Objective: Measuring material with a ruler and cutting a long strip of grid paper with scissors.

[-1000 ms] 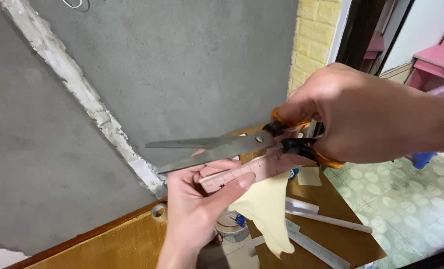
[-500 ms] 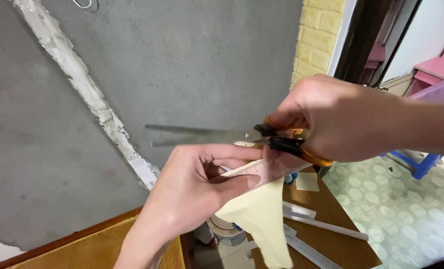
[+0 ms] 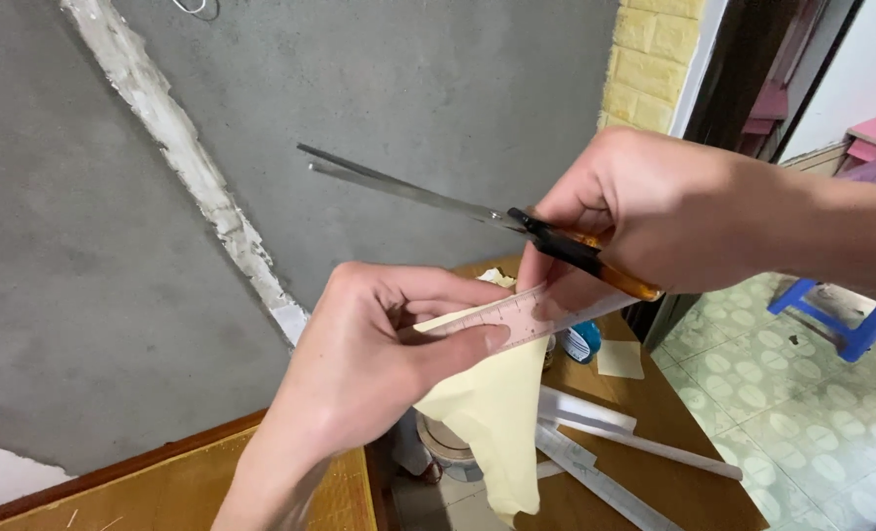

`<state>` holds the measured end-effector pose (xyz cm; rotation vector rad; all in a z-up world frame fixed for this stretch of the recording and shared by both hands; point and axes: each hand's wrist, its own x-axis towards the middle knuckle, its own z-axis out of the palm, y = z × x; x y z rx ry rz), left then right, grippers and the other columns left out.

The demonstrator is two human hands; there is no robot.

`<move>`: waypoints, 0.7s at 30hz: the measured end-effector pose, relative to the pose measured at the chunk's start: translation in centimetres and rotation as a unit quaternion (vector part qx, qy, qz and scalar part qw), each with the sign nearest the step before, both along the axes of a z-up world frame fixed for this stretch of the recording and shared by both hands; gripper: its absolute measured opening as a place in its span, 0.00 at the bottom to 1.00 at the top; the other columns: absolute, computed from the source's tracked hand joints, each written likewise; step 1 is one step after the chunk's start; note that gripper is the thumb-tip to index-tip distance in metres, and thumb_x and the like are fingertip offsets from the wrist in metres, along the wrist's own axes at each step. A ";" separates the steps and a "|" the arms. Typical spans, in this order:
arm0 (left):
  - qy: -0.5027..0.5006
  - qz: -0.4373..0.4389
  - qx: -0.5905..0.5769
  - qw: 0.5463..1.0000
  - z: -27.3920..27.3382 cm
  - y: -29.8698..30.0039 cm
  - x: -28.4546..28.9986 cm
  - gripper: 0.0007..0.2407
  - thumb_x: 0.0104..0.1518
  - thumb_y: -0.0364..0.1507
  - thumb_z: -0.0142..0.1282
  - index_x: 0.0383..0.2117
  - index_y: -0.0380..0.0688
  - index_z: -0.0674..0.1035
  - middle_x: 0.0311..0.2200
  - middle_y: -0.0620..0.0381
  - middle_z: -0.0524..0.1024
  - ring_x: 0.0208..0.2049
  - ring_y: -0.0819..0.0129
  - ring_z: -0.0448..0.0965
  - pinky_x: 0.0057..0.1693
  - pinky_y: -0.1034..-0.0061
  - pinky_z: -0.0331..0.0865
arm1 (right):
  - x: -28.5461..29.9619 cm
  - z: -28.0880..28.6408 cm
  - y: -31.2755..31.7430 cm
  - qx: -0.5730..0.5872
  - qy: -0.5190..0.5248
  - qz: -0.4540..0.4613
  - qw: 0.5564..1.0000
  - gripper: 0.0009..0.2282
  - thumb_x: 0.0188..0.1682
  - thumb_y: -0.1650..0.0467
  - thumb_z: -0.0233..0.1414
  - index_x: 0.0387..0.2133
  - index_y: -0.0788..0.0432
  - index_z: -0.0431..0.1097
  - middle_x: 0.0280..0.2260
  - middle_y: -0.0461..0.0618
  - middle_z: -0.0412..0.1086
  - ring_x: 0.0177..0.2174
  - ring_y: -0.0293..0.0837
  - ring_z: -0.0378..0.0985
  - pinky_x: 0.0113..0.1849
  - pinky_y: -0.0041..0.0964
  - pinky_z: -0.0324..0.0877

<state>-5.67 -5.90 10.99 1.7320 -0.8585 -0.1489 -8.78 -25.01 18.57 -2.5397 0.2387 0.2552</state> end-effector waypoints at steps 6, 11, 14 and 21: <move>-0.008 -0.014 -0.014 1.000 -0.5 0.1 0.3 0.08 0.51 0.28 0.66 0.36 0.47 0.90 0.37 0.60 0.91 0.37 0.86 0.83 0.39 0.89 0.78 | 0.3 0.0 0.3 -0.023 0.003 -0.002 1.000 0.04 0.38 0.74 0.75 0.25 0.62 0.91 0.19 0.53 0.83 0.21 0.42 0.77 0.27 0.33 0.69; 0.025 0.000 -0.008 1.000 -0.6 -0.2 0.4 0.09 0.50 0.24 0.68 0.36 0.46 0.91 0.32 0.62 0.91 0.29 0.86 0.79 0.34 0.88 0.72 | 0.0 0.5 0.9 0.008 -0.001 -0.045 0.999 0.05 0.37 0.78 0.73 0.28 0.66 0.90 0.23 0.57 0.85 0.25 0.45 0.82 0.31 0.35 0.73; 0.009 -0.015 -0.016 1.000 -1.3 -0.6 1.3 0.08 0.50 0.26 0.67 0.36 0.47 0.89 0.36 0.60 0.91 0.35 0.83 0.87 0.39 0.88 0.80 | 0.3 -0.1 0.1 -0.035 0.008 -0.041 0.999 0.06 0.37 0.74 0.74 0.28 0.60 0.91 0.23 0.51 0.87 0.25 0.42 0.83 0.33 0.33 0.73; 0.095 0.025 0.020 0.995 -0.8 -3.0 1.8 0.07 0.48 0.23 0.69 0.32 0.45 0.93 0.34 0.59 0.93 0.34 0.80 0.89 0.41 0.86 0.80 | 0.5 -1.4 -2.5 -0.133 -0.022 0.038 0.990 0.07 0.42 0.62 0.70 0.25 0.51 0.85 0.17 0.42 0.75 0.19 0.36 0.69 0.24 0.31 0.61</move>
